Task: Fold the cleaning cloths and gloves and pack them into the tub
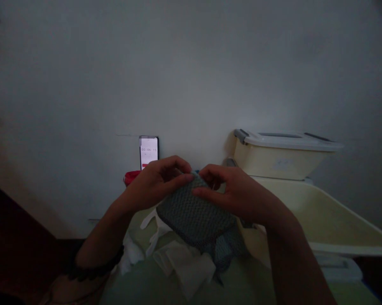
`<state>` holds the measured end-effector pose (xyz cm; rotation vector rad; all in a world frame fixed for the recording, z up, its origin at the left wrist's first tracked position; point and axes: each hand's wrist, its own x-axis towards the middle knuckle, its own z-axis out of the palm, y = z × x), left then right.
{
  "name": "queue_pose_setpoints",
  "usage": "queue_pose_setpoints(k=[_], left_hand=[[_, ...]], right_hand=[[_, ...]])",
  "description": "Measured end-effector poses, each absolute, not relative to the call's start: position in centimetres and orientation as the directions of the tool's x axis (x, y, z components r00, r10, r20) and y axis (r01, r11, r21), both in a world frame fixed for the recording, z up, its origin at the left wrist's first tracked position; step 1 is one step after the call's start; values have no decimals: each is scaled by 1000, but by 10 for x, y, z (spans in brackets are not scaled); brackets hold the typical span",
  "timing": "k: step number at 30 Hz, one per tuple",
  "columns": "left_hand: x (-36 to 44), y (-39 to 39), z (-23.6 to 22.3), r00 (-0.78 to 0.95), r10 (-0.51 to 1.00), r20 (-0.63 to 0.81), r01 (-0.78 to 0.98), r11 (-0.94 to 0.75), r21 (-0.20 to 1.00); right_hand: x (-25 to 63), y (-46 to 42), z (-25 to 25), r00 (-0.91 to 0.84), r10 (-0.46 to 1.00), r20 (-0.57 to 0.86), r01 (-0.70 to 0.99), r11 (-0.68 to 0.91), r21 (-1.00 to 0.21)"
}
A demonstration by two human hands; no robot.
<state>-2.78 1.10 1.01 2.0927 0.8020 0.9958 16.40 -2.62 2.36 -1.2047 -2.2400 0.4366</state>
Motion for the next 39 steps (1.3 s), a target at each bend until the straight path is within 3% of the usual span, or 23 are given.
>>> queue_pose_setpoints(k=[4, 14, 20, 23, 29, 32, 39], left_hand=[[-27, 9, 12, 414, 795, 443, 181, -549, 816], [-25, 8, 13, 430, 802, 414, 114, -503, 857], [-34, 12, 5, 663, 708, 242, 122, -422, 899], [-35, 11, 5, 664, 698, 269, 210, -519, 829], [-28, 1, 15, 665, 640, 384, 445, -753, 484], [-28, -1, 16, 652, 651, 389, 462, -748, 477], [-37, 6, 12, 592, 710, 380, 429, -678, 598]], right_hand=[[169, -27, 25, -455, 854, 252, 713, 520, -471], [171, -27, 28, -459, 850, 260, 688, 525, -502], [183, -25, 28, -403, 852, 334, 669, 523, -529], [190, -27, 29, -405, 866, 293, 686, 499, -529], [185, -30, 31, -470, 842, 264, 664, 534, -523], [182, -31, 33, -458, 839, 294, 668, 542, -509], [189, -32, 33, -379, 858, 347, 716, 510, -477]])
